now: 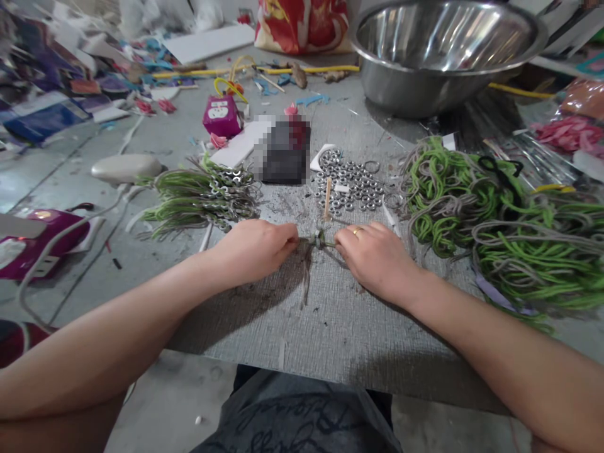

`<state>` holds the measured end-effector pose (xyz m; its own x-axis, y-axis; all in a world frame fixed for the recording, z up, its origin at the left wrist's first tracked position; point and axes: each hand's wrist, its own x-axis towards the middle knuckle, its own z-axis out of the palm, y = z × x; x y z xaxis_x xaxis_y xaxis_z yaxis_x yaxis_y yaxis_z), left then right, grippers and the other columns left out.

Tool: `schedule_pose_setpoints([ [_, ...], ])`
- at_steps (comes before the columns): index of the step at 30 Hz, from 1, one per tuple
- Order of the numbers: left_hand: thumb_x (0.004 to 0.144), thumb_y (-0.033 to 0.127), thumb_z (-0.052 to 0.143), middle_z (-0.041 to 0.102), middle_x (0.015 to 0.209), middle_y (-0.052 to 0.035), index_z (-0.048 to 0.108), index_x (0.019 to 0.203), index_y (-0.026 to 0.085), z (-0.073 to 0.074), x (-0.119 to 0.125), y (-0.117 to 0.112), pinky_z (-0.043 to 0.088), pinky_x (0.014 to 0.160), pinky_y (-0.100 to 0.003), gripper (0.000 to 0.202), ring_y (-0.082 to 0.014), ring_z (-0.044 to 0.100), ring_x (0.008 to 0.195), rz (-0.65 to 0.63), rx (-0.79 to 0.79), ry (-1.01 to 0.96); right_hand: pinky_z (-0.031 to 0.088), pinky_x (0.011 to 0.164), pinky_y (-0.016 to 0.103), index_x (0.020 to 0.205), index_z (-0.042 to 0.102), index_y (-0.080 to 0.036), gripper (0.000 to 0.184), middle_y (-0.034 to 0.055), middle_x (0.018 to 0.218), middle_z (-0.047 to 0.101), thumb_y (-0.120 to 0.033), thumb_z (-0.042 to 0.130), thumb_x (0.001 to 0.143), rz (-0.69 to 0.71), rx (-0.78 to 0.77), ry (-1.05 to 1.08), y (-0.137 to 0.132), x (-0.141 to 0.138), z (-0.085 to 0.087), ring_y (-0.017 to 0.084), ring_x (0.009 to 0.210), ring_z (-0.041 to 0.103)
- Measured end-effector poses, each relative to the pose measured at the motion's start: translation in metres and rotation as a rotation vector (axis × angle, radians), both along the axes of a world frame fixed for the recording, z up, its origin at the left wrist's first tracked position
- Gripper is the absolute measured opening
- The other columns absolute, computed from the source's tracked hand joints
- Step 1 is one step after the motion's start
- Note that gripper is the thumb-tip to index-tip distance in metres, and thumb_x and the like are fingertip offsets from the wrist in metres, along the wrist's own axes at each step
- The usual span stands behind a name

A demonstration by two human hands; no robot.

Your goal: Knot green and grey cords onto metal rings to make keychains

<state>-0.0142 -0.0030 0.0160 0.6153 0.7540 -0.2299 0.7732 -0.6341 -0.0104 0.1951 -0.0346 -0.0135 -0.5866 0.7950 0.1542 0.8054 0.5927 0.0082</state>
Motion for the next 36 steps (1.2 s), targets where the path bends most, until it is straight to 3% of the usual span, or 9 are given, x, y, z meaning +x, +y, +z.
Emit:
schedule_pose_setpoints([
  [7, 0.084, 0.023, 0.037, 0.061, 0.062, -0.0049, 0.059, 0.089, 0.016, 0.003, 0.0, 0.001, 0.036, 0.051, -0.025, 0.024, -0.0196, 0.062, 0.063, 0.018, -0.032, 0.018, 0.033, 0.057, 0.028, 0.074, 0.055, -0.018, 0.032, 0.0011, 0.056, 0.057, -0.027, 0.03, 0.092, -0.014, -0.016, -0.06, -0.002, 0.005, 0.007, 0.014, 0.051, 0.05],
  [13, 0.086, 0.052, 0.036, 0.064, 0.069, -0.0064, 0.057, 0.095, 0.016, 0.0, 0.006, -0.004, 0.041, 0.056, -0.028, 0.042, -0.0221, 0.063, 0.068, 0.067, -0.052, -0.105, 0.033, 0.052, 0.027, 0.088, 0.058, -0.019, 0.039, 0.0004, 0.054, 0.058, -0.051, 0.036, 0.088, -0.146, -0.085, 0.073, -0.004, -0.003, 0.005, 0.017, 0.053, 0.053],
  [15, 0.085, 0.051, 0.039, 0.064, 0.07, -0.0065, 0.056, 0.098, 0.015, -0.002, 0.009, -0.006, 0.042, 0.057, -0.028, 0.041, -0.0218, 0.063, 0.068, 0.074, -0.045, -0.108, 0.032, 0.051, 0.027, 0.088, 0.058, -0.019, 0.042, 0.0002, 0.054, 0.057, -0.057, 0.04, 0.084, -0.162, -0.105, 0.074, -0.005, -0.006, 0.004, 0.018, 0.053, 0.054],
  [22, 0.085, 0.032, 0.041, 0.065, 0.07, -0.0048, 0.061, 0.089, 0.018, -0.004, 0.011, -0.005, 0.039, 0.056, -0.025, 0.025, -0.0188, 0.063, 0.068, 0.09, -0.088, -0.109, 0.029, 0.051, 0.026, 0.077, 0.057, -0.02, 0.017, -0.0005, 0.055, 0.057, -0.032, 0.047, 0.084, -0.203, -0.288, 0.084, -0.005, -0.011, 0.008, 0.017, 0.057, 0.052],
  [31, 0.072, 0.023, 0.044, 0.064, 0.064, -0.003, 0.065, 0.074, 0.019, 0.008, 0.009, -0.001, 0.032, 0.049, -0.024, 0.021, -0.0156, 0.058, 0.06, -0.03, -0.243, -0.09, 0.023, 0.047, 0.024, 0.062, 0.049, -0.021, 0.017, -0.0046, 0.048, 0.047, -0.026, 0.049, 0.079, -0.17, -0.533, 0.14, -0.003, -0.01, 0.021, 0.011, 0.047, 0.041],
  [36, 0.072, 0.023, 0.045, 0.061, 0.059, -0.0024, 0.065, 0.068, 0.019, 0.008, 0.006, 0.001, 0.029, 0.048, -0.024, 0.02, -0.0143, 0.055, 0.054, -0.09, -0.261, -0.069, 0.025, 0.047, 0.024, 0.06, 0.048, -0.021, 0.022, -0.0044, 0.046, 0.042, -0.028, 0.048, 0.08, -0.124, -0.542, 0.12, -0.002, -0.009, 0.023, 0.01, 0.045, 0.04],
])
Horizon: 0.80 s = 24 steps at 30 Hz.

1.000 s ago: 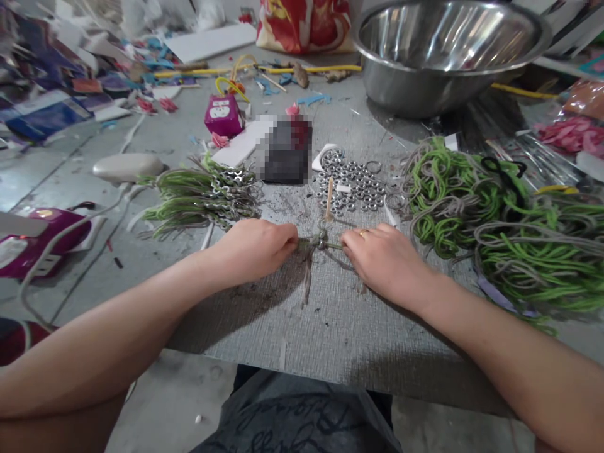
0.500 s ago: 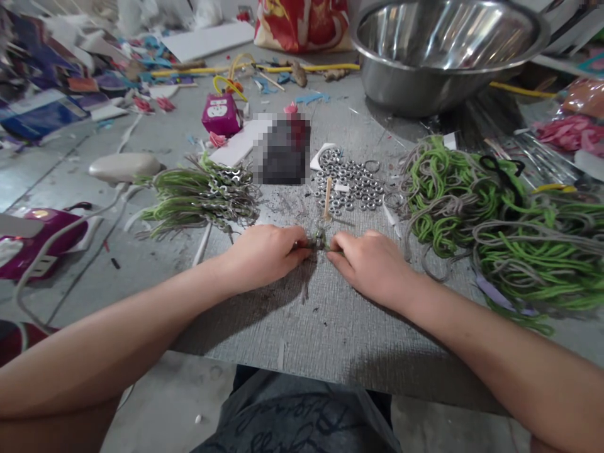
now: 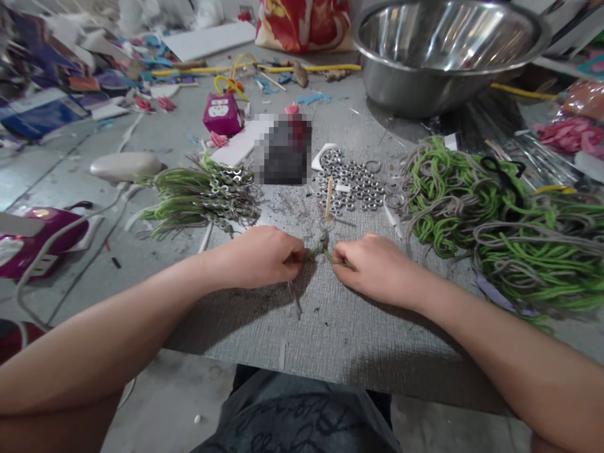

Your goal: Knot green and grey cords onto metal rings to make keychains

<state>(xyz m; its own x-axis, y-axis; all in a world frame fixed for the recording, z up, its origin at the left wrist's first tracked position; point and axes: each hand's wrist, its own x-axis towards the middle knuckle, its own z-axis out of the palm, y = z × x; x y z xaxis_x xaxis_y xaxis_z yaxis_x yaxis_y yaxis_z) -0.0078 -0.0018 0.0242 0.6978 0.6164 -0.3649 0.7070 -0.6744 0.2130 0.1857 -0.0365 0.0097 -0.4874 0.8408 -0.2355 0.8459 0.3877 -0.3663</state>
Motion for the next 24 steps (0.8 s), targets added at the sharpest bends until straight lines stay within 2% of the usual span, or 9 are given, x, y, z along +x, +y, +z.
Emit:
schedule_pose_setpoints([
  [3, 0.078, 0.029, 0.047, 0.063, 0.064, -0.002, 0.066, 0.076, 0.021, -0.001, -0.002, 0.0, 0.031, 0.05, -0.024, 0.02, -0.0163, 0.057, 0.058, 0.002, -0.01, -0.033, 0.027, 0.047, 0.024, 0.068, 0.055, -0.021, 0.021, -0.0022, 0.052, 0.053, -0.036, 0.049, 0.082, -0.036, 0.018, -0.023, 0.0, 0.002, -0.002, 0.013, 0.049, 0.048],
  [6, 0.085, 0.051, 0.04, 0.061, 0.061, -0.0035, 0.063, 0.082, 0.019, 0.0, -0.003, -0.003, 0.031, 0.05, -0.025, 0.04, -0.0184, 0.057, 0.058, 0.026, 0.033, -0.044, 0.031, 0.048, 0.025, 0.084, 0.059, -0.021, 0.027, 0.0002, 0.063, 0.062, -0.046, 0.047, 0.083, -0.083, 0.03, 0.006, 0.0, 0.005, -0.004, 0.016, 0.056, 0.056],
  [8, 0.086, 0.057, 0.034, 0.06, 0.061, -0.0042, 0.062, 0.085, 0.018, 0.001, -0.003, -0.004, 0.032, 0.05, -0.025, 0.048, -0.0189, 0.058, 0.059, 0.058, 0.072, -0.031, 0.032, 0.049, 0.025, 0.088, 0.058, -0.022, 0.029, -0.0003, 0.063, 0.063, -0.046, 0.043, 0.086, -0.098, 0.027, 0.027, 0.0, 0.007, -0.005, 0.016, 0.057, 0.057],
  [11, 0.089, 0.048, 0.035, 0.061, 0.062, -0.0042, 0.061, 0.086, 0.018, 0.001, -0.003, -0.003, 0.033, 0.053, -0.026, 0.041, -0.019, 0.059, 0.061, 0.11, 0.127, -0.003, 0.034, 0.051, 0.025, 0.084, 0.058, -0.022, 0.026, -0.0008, 0.063, 0.063, -0.04, 0.039, 0.089, -0.099, 0.093, 0.003, 0.0, 0.008, -0.007, 0.016, 0.058, 0.058],
  [14, 0.089, 0.038, 0.039, 0.064, 0.072, -0.0051, 0.06, 0.088, 0.017, -0.005, -0.004, -0.001, 0.036, 0.061, -0.028, 0.029, -0.0198, 0.059, 0.07, 0.088, 0.205, -0.06, 0.036, 0.054, 0.026, 0.082, 0.058, -0.021, 0.023, 0.001, 0.072, 0.066, -0.036, 0.041, 0.089, -0.075, 0.208, -0.011, 0.0, 0.008, -0.01, 0.018, 0.065, 0.061],
  [17, 0.085, 0.033, 0.047, 0.065, 0.084, -0.007, 0.057, 0.094, 0.014, -0.011, -0.004, 0.001, 0.037, 0.072, -0.033, 0.023, -0.0225, 0.056, 0.084, 0.064, 0.314, -0.154, 0.04, 0.057, 0.028, 0.088, 0.058, -0.02, 0.021, 0.0027, 0.079, 0.068, -0.037, 0.045, 0.088, -0.085, 0.248, -0.004, 0.0, 0.008, -0.012, 0.019, 0.069, 0.062],
  [19, 0.083, 0.029, 0.049, 0.064, 0.089, -0.007, 0.057, 0.098, 0.014, -0.015, -0.004, 0.0, 0.036, 0.075, -0.034, 0.022, -0.0231, 0.054, 0.089, 0.047, 0.351, -0.194, 0.041, 0.059, 0.029, 0.093, 0.058, -0.019, 0.023, 0.0033, 0.081, 0.068, -0.038, 0.046, 0.087, -0.098, 0.262, 0.001, -0.001, 0.007, -0.014, 0.02, 0.07, 0.063],
  [24, 0.083, 0.033, 0.052, 0.061, 0.092, -0.0056, 0.061, 0.094, 0.017, -0.022, -0.001, 0.0, 0.034, 0.073, -0.034, 0.021, -0.0223, 0.049, 0.089, -0.008, 0.374, -0.256, 0.043, 0.065, 0.031, 0.094, 0.059, -0.019, 0.027, 0.0044, 0.086, 0.067, -0.041, 0.044, 0.089, -0.038, 0.378, 0.091, 0.002, 0.005, -0.02, 0.02, 0.076, 0.063],
])
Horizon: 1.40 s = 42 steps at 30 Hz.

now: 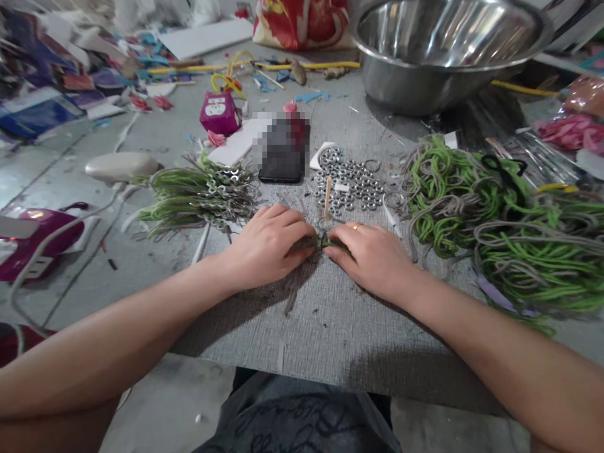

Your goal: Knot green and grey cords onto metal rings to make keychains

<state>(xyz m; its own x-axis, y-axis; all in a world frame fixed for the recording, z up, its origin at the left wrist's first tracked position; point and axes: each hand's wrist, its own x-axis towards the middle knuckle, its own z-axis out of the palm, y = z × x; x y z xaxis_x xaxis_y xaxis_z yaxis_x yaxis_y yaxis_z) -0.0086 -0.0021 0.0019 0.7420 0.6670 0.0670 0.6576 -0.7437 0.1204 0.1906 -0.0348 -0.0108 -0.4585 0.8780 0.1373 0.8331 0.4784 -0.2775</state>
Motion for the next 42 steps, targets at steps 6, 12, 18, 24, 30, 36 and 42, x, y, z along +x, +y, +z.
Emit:
schedule_pose_setpoints([
  [6, 0.087, 0.025, 0.046, 0.06, 0.082, -0.0035, 0.062, 0.082, 0.018, -0.007, 0.002, 0.002, 0.032, 0.069, -0.032, 0.018, -0.0191, 0.048, 0.08, -0.023, 0.041, -0.051, 0.041, 0.065, 0.028, 0.082, 0.058, -0.02, 0.019, 0.0013, 0.074, 0.064, -0.03, 0.043, 0.09, 0.062, 0.1, -0.005, 0.004, -0.001, -0.005, 0.016, 0.069, 0.06],
  [12, 0.085, 0.018, 0.047, 0.06, 0.074, -0.0015, 0.058, 0.076, 0.017, -0.01, 0.001, 0.002, 0.031, 0.066, -0.031, 0.014, -0.0173, 0.048, 0.073, -0.068, 0.098, -0.038, 0.038, 0.064, 0.028, 0.079, 0.056, -0.018, 0.023, 0.0026, 0.072, 0.063, -0.028, 0.04, 0.091, 0.098, 0.143, -0.055, 0.004, 0.0, -0.005, 0.016, 0.064, 0.057],
  [18, 0.084, 0.015, 0.047, 0.059, 0.071, -0.0028, 0.056, 0.076, 0.016, -0.009, -0.001, 0.002, 0.031, 0.064, -0.031, 0.012, -0.0178, 0.05, 0.071, -0.12, 0.156, 0.032, 0.035, 0.064, 0.029, 0.079, 0.054, -0.018, 0.023, 0.0027, 0.069, 0.062, -0.027, 0.037, 0.092, 0.117, 0.119, -0.114, 0.004, 0.003, -0.005, 0.016, 0.063, 0.055],
  [24, 0.083, 0.014, 0.045, 0.061, 0.074, -0.0038, 0.056, 0.078, 0.015, -0.007, -0.001, 0.003, 0.031, 0.066, -0.032, 0.012, -0.0186, 0.052, 0.074, -0.112, 0.12, 0.068, 0.035, 0.064, 0.029, 0.078, 0.054, -0.017, 0.025, 0.0033, 0.068, 0.063, -0.028, 0.036, 0.092, 0.133, 0.125, -0.127, 0.004, 0.004, -0.004, 0.016, 0.062, 0.056],
  [30, 0.086, 0.038, 0.044, 0.063, 0.079, -0.0052, 0.058, 0.08, 0.015, -0.001, 0.003, -0.002, 0.033, 0.068, -0.034, 0.027, -0.0212, 0.054, 0.078, -0.014, -0.009, 0.039, 0.035, 0.063, 0.03, 0.079, 0.055, -0.018, 0.028, 0.0021, 0.067, 0.065, -0.039, 0.041, 0.091, 0.107, 0.089, -0.089, 0.004, 0.002, -0.002, 0.017, 0.062, 0.058],
  [36, 0.083, 0.032, 0.049, 0.064, 0.076, -0.0047, 0.057, 0.079, 0.015, 0.0, 0.006, -0.005, 0.034, 0.068, -0.034, 0.02, -0.0218, 0.055, 0.079, 0.027, -0.032, 0.041, 0.034, 0.063, 0.03, 0.077, 0.056, -0.02, 0.019, -0.0005, 0.064, 0.065, -0.032, 0.048, 0.088, 0.054, -0.03, -0.113, 0.002, -0.002, 0.003, 0.016, 0.058, 0.056],
  [42, 0.083, 0.021, 0.044, 0.064, 0.071, -0.0033, 0.058, 0.077, 0.016, -0.002, 0.007, -0.004, 0.034, 0.066, -0.033, 0.016, -0.0204, 0.056, 0.075, 0.038, -0.086, 0.041, 0.034, 0.062, 0.031, 0.077, 0.057, -0.02, 0.015, 0.0, 0.063, 0.064, -0.029, 0.049, 0.086, 0.012, -0.102, -0.142, 0.001, -0.006, 0.006, 0.017, 0.057, 0.053],
])
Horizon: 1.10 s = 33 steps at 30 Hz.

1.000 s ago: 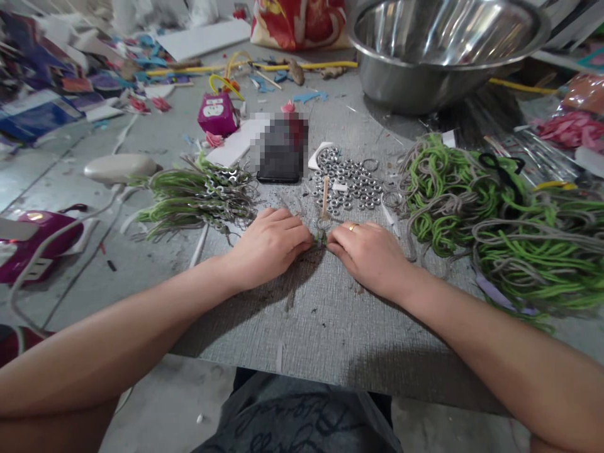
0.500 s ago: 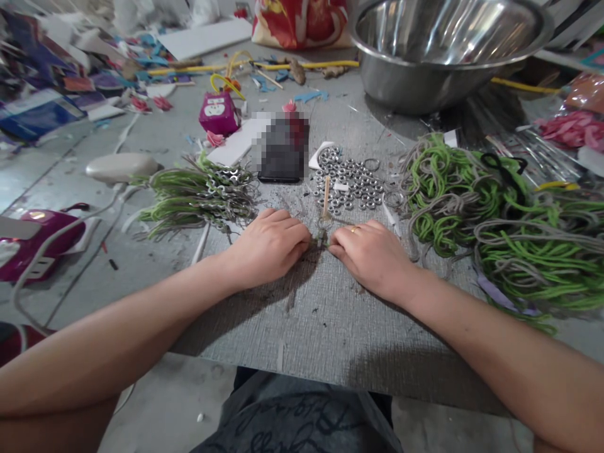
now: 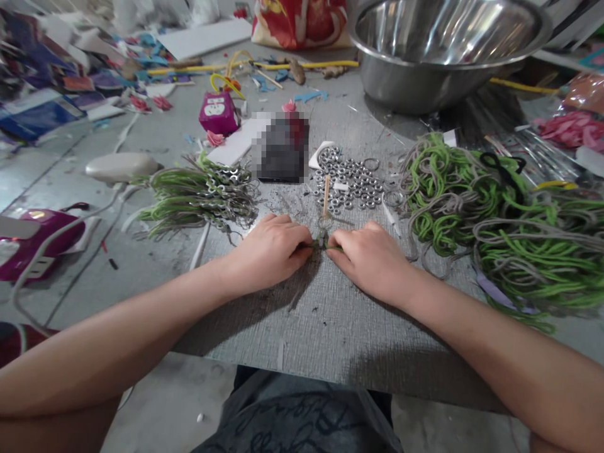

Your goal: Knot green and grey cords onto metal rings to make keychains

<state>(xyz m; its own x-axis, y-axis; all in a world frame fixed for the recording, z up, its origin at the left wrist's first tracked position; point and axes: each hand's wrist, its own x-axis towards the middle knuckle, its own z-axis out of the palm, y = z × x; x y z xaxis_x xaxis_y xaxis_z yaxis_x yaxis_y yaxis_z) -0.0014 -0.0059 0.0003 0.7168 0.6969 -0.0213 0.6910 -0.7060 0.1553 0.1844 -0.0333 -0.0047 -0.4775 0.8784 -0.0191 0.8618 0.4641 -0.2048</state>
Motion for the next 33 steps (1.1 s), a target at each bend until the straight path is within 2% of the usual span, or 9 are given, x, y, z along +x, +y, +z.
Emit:
schedule_pose_setpoints([
  [5, 0.08, 0.021, 0.045, 0.063, 0.07, -0.0043, 0.057, 0.076, 0.015, 0.002, 0.002, -0.001, 0.036, 0.067, -0.033, 0.014, -0.0204, 0.057, 0.073, 0.004, 0.002, 0.003, 0.035, 0.061, 0.03, 0.083, 0.058, -0.02, 0.014, 0.0011, 0.066, 0.065, -0.03, 0.049, 0.086, -0.034, 0.002, -0.014, 0.0, 0.0, 0.0, 0.018, 0.059, 0.053],
  [10, 0.083, 0.036, 0.047, 0.064, 0.073, -0.0069, 0.057, 0.082, 0.013, 0.002, 0.003, -0.005, 0.038, 0.068, -0.034, 0.025, -0.0221, 0.058, 0.075, 0.036, 0.018, -0.005, 0.034, 0.058, 0.029, 0.083, 0.058, -0.02, 0.015, 0.0008, 0.065, 0.064, -0.033, 0.05, 0.085, -0.029, 0.038, 0.001, -0.001, 0.0, -0.001, 0.017, 0.058, 0.053],
  [14, 0.085, 0.026, 0.044, 0.063, 0.068, -0.0064, 0.057, 0.081, 0.014, -0.002, 0.002, -0.003, 0.039, 0.068, -0.034, 0.018, -0.0217, 0.059, 0.073, 0.039, 0.037, 0.008, 0.034, 0.061, 0.029, 0.079, 0.057, -0.02, 0.014, -0.0002, 0.062, 0.063, -0.027, 0.048, 0.086, -0.003, 0.008, -0.002, -0.001, -0.002, 0.001, 0.016, 0.056, 0.052],
  [17, 0.084, 0.021, 0.042, 0.063, 0.066, -0.0062, 0.059, 0.08, 0.014, -0.001, 0.003, 0.0, 0.04, 0.067, -0.034, 0.019, -0.0207, 0.06, 0.069, 0.031, -0.012, 0.014, 0.033, 0.061, 0.029, 0.077, 0.056, -0.019, 0.016, -0.0002, 0.061, 0.062, -0.026, 0.047, 0.087, -0.011, -0.019, -0.016, -0.001, -0.002, 0.003, 0.016, 0.055, 0.049],
  [21, 0.081, 0.021, 0.044, 0.064, 0.066, -0.0044, 0.061, 0.078, 0.014, 0.004, 0.005, 0.003, 0.041, 0.069, -0.033, 0.018, -0.0184, 0.06, 0.065, 0.023, -0.119, 0.036, 0.031, 0.059, 0.028, 0.075, 0.055, -0.02, 0.015, -0.0006, 0.057, 0.059, -0.028, 0.047, 0.085, -0.017, -0.044, -0.03, -0.001, -0.001, 0.004, 0.016, 0.054, 0.044],
  [24, 0.078, 0.021, 0.045, 0.064, 0.065, -0.0034, 0.062, 0.075, 0.016, 0.008, 0.006, 0.005, 0.039, 0.064, -0.03, 0.018, -0.0172, 0.06, 0.063, 0.018, -0.169, 0.062, 0.03, 0.057, 0.027, 0.071, 0.052, -0.021, 0.016, -0.0021, 0.05, 0.052, -0.029, 0.047, 0.084, -0.015, -0.09, -0.035, 0.0, 0.0, 0.007, 0.015, 0.054, 0.041],
  [28, 0.075, 0.022, 0.046, 0.064, 0.063, -0.0025, 0.063, 0.071, 0.017, 0.012, 0.005, 0.008, 0.035, 0.057, -0.028, 0.018, -0.0165, 0.059, 0.06, -0.009, -0.203, 0.075, 0.028, 0.052, 0.025, 0.062, 0.043, -0.021, 0.022, -0.0015, 0.049, 0.045, -0.028, 0.045, 0.083, 0.008, -0.196, -0.072, 0.0, 0.0, 0.013, 0.016, 0.058, 0.045],
  [33, 0.075, 0.021, 0.048, 0.062, 0.06, -0.0012, 0.062, 0.067, 0.017, 0.017, 0.005, 0.01, 0.031, 0.054, -0.027, 0.017, -0.0147, 0.055, 0.056, -0.059, -0.23, 0.103, 0.026, 0.052, 0.026, 0.06, 0.042, -0.02, 0.023, -0.0011, 0.05, 0.044, -0.025, 0.044, 0.082, 0.079, -0.254, -0.097, 0.0, 0.002, 0.016, 0.015, 0.058, 0.047],
])
